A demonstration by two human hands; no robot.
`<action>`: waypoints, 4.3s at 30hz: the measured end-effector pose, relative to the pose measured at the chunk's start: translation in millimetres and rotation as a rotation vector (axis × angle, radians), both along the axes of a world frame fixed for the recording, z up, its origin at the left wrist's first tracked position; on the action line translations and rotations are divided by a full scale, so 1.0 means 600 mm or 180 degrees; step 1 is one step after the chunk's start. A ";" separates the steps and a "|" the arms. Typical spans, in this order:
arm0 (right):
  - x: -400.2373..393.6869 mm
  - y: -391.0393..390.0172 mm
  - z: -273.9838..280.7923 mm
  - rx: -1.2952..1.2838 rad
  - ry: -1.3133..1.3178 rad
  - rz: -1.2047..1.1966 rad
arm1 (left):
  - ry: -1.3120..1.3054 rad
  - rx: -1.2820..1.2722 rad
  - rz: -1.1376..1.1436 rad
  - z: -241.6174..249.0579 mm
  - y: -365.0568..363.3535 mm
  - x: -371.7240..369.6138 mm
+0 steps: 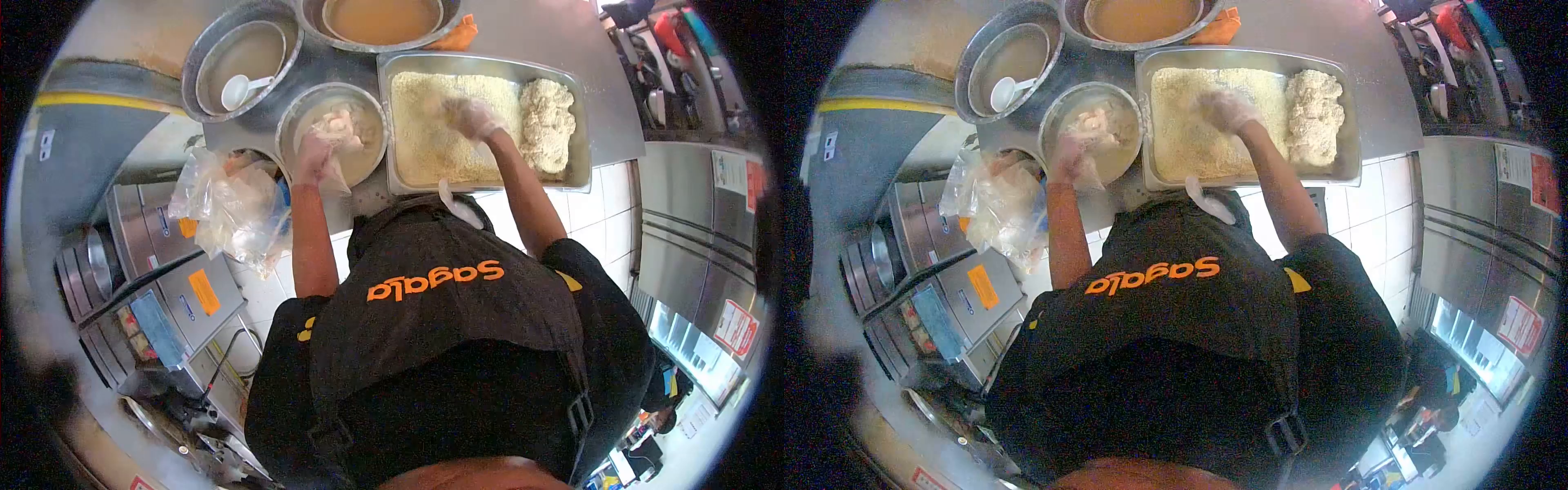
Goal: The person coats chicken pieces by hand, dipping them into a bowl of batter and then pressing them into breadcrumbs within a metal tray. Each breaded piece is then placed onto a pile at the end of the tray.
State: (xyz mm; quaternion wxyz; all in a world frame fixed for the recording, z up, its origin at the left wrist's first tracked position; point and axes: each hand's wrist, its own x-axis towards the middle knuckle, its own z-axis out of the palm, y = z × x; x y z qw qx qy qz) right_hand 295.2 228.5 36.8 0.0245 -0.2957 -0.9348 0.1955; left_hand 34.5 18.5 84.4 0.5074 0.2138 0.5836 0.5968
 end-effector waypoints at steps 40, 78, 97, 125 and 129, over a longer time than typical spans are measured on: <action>-0.069 0.116 -0.223 -0.0802 0.0150 -0.0937 | -0.0849 -0.0335 0.0865 -0.054 -0.018 -0.010; -0.041 0.017 -0.154 -0.0488 -0.0044 -0.0662 | 0.2382 -0.0484 0.0197 -0.067 -0.066 -0.025; 0.028 -0.001 -0.026 -0.1874 -0.0029 -0.1999 | 0.4740 -0.0207 -0.0862 -0.167 -0.082 -0.099; 0.133 0.025 -0.050 -0.1391 0.0446 -0.1443 | 0.3637 0.0271 -0.0937 0.030 -0.048 -0.020; 0.035 0.001 -0.117 -0.0539 0.0358 -0.0481 | 0.4029 -0.0538 -0.0948 0.037 -0.033 -0.027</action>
